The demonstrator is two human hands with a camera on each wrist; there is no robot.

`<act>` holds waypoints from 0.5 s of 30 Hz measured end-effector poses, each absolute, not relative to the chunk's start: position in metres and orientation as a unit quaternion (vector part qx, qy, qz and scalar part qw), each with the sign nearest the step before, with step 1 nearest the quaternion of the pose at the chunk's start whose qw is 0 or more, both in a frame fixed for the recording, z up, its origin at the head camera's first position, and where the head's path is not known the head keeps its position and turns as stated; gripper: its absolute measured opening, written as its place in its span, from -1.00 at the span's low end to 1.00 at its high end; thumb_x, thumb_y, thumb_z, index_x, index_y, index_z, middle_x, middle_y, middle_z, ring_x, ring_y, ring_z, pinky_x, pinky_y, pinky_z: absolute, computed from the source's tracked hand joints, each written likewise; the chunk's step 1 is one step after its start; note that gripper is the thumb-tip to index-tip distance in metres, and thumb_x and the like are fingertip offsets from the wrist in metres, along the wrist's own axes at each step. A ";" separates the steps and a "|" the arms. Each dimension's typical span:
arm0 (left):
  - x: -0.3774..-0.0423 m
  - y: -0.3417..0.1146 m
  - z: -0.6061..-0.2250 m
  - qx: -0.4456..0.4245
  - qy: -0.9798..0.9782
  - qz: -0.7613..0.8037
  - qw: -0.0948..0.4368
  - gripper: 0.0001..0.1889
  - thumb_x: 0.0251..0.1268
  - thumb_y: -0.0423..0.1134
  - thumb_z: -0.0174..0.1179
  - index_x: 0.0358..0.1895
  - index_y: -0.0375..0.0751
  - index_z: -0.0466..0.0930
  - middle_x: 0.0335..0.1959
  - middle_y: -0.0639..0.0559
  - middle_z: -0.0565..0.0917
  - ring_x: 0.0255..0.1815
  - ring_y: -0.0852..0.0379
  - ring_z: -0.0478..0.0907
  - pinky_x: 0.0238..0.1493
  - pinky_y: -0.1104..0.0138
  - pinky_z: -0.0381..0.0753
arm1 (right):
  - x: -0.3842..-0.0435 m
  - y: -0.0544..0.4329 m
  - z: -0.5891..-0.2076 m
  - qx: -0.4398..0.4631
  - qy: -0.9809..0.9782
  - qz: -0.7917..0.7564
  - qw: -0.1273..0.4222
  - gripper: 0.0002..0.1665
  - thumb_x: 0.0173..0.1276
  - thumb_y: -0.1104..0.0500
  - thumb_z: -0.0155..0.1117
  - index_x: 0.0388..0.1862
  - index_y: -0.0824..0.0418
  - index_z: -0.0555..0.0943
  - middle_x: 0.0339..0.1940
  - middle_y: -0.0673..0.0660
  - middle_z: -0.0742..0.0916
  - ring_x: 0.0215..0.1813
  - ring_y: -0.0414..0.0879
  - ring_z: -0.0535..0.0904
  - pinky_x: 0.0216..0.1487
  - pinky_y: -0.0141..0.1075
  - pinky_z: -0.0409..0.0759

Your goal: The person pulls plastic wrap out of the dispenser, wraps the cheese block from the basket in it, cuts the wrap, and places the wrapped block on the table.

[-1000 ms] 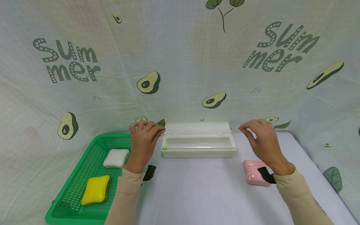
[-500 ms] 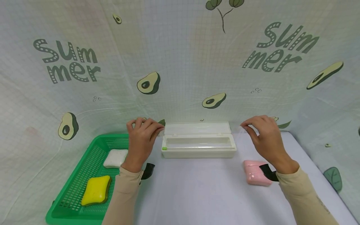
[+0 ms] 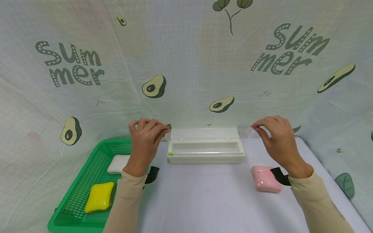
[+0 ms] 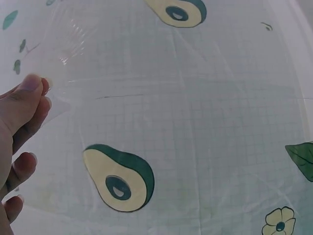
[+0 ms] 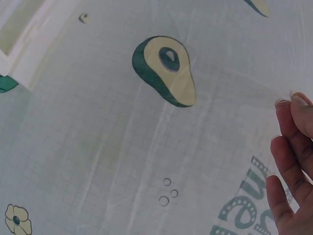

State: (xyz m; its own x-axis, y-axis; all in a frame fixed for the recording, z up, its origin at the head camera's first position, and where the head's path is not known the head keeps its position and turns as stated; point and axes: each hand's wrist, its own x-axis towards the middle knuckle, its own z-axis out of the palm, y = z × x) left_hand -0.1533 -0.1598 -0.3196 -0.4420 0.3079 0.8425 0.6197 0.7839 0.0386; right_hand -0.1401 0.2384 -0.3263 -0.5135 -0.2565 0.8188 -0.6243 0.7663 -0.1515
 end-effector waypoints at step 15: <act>-0.151 -0.160 -0.305 -0.287 -0.827 -0.168 0.453 -0.93 0.32 -0.31 0.43 -0.19 -0.16 0.82 -0.30 -0.04 0.71 -0.15 -0.15 0.47 0.08 -0.17 0.17 | -0.141 0.240 -0.314 0.268 -0.831 0.227 0.431 -0.68 0.09 0.64 0.49 -0.22 0.38 0.72 -0.31 0.28 0.78 -0.15 0.26 0.57 -0.10 0.07 0.37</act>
